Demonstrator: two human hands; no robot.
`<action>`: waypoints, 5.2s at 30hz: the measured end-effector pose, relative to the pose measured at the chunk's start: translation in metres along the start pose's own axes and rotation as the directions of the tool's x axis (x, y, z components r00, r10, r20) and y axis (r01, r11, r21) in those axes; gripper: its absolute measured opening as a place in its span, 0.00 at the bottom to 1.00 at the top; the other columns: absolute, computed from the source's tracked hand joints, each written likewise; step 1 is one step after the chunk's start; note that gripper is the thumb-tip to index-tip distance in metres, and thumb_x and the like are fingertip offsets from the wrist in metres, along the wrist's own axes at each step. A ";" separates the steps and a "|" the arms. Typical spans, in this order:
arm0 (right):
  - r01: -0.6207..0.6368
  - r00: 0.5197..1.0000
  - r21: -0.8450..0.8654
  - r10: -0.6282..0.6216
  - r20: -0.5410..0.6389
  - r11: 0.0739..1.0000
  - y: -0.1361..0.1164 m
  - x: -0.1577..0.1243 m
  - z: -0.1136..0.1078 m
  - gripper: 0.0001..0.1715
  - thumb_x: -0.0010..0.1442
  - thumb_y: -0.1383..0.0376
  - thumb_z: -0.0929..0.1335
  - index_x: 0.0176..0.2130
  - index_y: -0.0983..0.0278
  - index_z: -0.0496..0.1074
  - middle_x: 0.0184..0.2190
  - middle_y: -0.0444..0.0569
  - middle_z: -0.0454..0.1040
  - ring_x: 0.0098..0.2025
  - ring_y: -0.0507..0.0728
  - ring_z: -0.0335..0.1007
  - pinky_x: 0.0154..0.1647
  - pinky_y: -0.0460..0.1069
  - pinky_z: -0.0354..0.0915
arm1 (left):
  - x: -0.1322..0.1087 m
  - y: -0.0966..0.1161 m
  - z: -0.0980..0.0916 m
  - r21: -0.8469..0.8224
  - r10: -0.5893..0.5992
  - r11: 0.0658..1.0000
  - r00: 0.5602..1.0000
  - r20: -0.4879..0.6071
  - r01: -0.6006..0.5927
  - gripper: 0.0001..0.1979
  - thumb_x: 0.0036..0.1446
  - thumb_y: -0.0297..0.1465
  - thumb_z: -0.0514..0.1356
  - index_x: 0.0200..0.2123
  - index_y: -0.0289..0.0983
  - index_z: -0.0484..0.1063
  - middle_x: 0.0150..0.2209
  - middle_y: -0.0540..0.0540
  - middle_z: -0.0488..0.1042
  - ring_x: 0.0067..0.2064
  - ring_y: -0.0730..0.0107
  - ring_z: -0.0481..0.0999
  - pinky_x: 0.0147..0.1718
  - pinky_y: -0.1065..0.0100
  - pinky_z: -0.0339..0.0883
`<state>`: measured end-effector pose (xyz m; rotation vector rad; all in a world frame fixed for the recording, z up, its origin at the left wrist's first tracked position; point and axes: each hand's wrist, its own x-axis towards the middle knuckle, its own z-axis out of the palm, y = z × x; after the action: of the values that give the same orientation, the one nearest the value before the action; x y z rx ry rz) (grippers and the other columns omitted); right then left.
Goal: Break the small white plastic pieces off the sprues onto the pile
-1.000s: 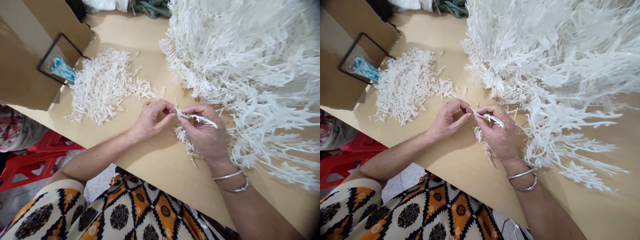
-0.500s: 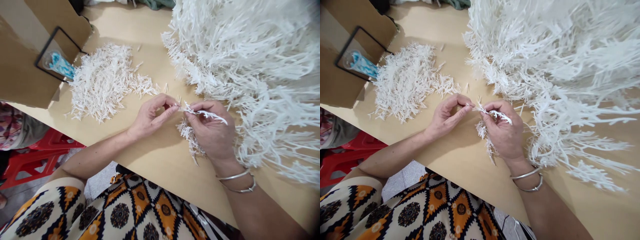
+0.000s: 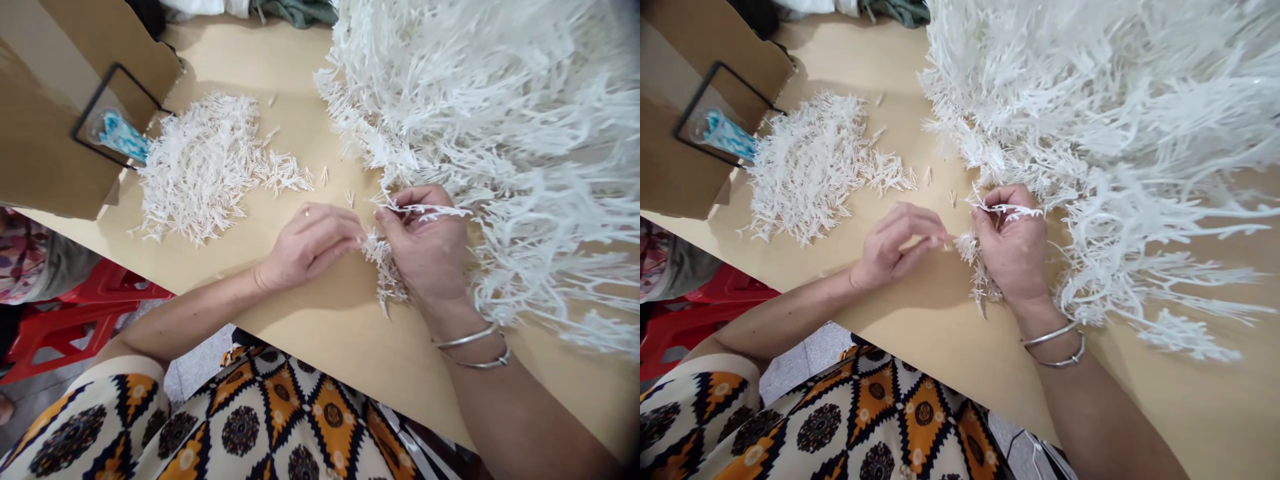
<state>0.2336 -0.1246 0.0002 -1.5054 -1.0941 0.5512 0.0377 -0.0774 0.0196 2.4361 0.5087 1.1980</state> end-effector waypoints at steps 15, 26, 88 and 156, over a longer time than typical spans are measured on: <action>-0.100 0.988 0.187 0.075 0.138 0.977 -0.006 -0.010 0.004 0.14 0.56 0.68 0.77 0.40 0.58 0.72 0.32 0.40 0.75 0.32 0.51 0.73 0.34 0.49 0.72 | -0.003 -0.010 0.007 0.191 -0.287 0.942 0.957 0.037 0.275 0.16 0.70 0.46 0.59 0.55 0.45 0.73 0.59 0.41 0.71 0.62 0.59 0.72 0.64 0.52 0.64; -0.140 0.978 0.140 0.115 0.172 0.980 -0.019 -0.012 0.005 0.13 0.53 0.67 0.77 0.37 0.59 0.73 0.31 0.40 0.76 0.32 0.52 0.73 0.35 0.49 0.71 | 0.003 -0.007 0.001 0.130 -0.371 0.925 0.923 0.104 0.358 0.12 0.72 0.43 0.59 0.44 0.43 0.76 0.45 0.50 0.82 0.50 0.71 0.79 0.56 0.61 0.60; 0.075 0.991 -0.026 -0.071 0.117 0.997 -0.015 -0.025 0.010 0.07 0.60 0.67 0.74 0.40 0.58 0.75 0.35 0.44 0.79 0.34 0.55 0.76 0.38 0.53 0.74 | 0.003 -0.011 0.004 -0.041 -0.496 0.860 0.851 0.172 0.509 0.22 0.65 0.55 0.62 0.36 0.41 0.78 0.34 0.51 0.84 0.36 0.72 0.80 0.51 0.60 0.63; 0.054 0.998 0.065 -0.052 -0.033 0.996 0.004 0.003 0.001 0.11 0.65 0.58 0.70 0.43 0.56 0.65 0.32 0.42 0.72 0.32 0.54 0.74 0.36 0.52 0.72 | 0.000 -0.001 0.009 0.229 -0.237 0.962 0.872 0.429 0.149 0.11 0.72 0.41 0.57 0.45 0.41 0.73 0.42 0.48 0.79 0.46 0.63 0.74 0.51 0.55 0.51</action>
<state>0.2354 -0.1213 -0.0031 -1.4197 -1.0793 0.5204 0.0445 -0.0783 0.0142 2.6299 0.7258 0.4866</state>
